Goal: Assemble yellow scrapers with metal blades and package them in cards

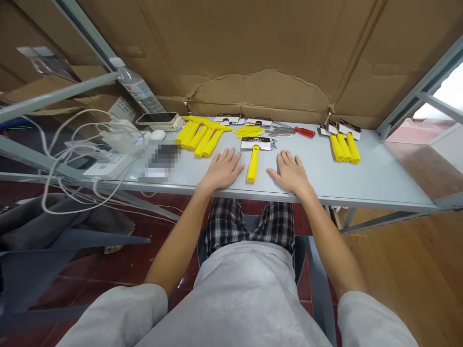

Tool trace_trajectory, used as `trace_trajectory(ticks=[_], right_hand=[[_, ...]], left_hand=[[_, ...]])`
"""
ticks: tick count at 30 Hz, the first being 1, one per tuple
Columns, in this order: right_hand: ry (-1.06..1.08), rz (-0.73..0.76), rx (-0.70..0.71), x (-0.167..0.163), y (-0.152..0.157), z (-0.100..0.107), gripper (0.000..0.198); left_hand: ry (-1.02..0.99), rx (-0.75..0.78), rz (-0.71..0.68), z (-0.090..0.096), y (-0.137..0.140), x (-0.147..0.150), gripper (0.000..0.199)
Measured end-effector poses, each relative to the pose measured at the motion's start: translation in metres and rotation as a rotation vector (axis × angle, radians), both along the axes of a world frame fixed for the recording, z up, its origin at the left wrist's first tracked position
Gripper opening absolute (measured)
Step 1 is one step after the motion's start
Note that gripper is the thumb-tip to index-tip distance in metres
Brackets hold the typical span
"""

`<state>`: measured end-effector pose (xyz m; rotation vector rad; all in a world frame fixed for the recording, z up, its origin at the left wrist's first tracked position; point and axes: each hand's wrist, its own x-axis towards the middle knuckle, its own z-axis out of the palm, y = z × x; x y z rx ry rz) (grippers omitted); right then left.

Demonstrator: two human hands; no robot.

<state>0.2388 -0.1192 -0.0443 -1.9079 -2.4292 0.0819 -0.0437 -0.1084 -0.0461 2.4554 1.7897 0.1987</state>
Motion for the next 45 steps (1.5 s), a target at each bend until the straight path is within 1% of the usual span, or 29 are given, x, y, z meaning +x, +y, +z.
trace_trajectory(ticks=[14,23,35,37,39,40,41,42,43,45], right_hand=[[-0.005,-0.004,-0.006,-0.003,-0.002,0.001,0.096],[0.016,0.003,0.011,-0.002,-0.003,-0.001,0.095],[-0.010,-0.014,-0.018,-0.001,-0.005,0.002,0.095],[-0.012,-0.004,-0.011,-0.002,-0.006,0.009,0.092],[-0.005,-0.024,-0.015,-0.009,-0.005,0.023,0.084],[0.004,-0.053,-0.021,-0.015,-0.004,0.032,0.079],[0.023,-0.128,-0.032,-0.024,-0.002,0.042,0.074],[0.053,-0.209,-0.022,-0.035,0.000,0.052,0.076],[0.084,-0.247,0.009,-0.048,0.005,0.061,0.080],[0.103,-0.241,0.029,-0.074,0.016,0.073,0.083]], left_hand=[[0.044,0.005,-0.001,0.002,-0.003,0.001,0.078],[0.022,0.013,-0.002,0.002,-0.003,0.000,0.079],[0.007,0.007,-0.001,0.002,-0.004,0.002,0.079],[-0.003,0.013,-0.003,0.001,-0.005,0.002,0.079],[-0.020,0.033,0.001,0.001,-0.006,0.002,0.077],[-0.032,0.048,0.004,0.001,-0.006,0.002,0.075],[-0.045,0.063,0.007,0.002,-0.007,0.001,0.073],[-0.058,0.077,0.011,0.002,-0.008,0.001,0.071],[-0.067,0.088,0.015,0.003,-0.009,0.000,0.069],[-0.076,0.103,0.021,0.004,-0.010,0.000,0.064]])
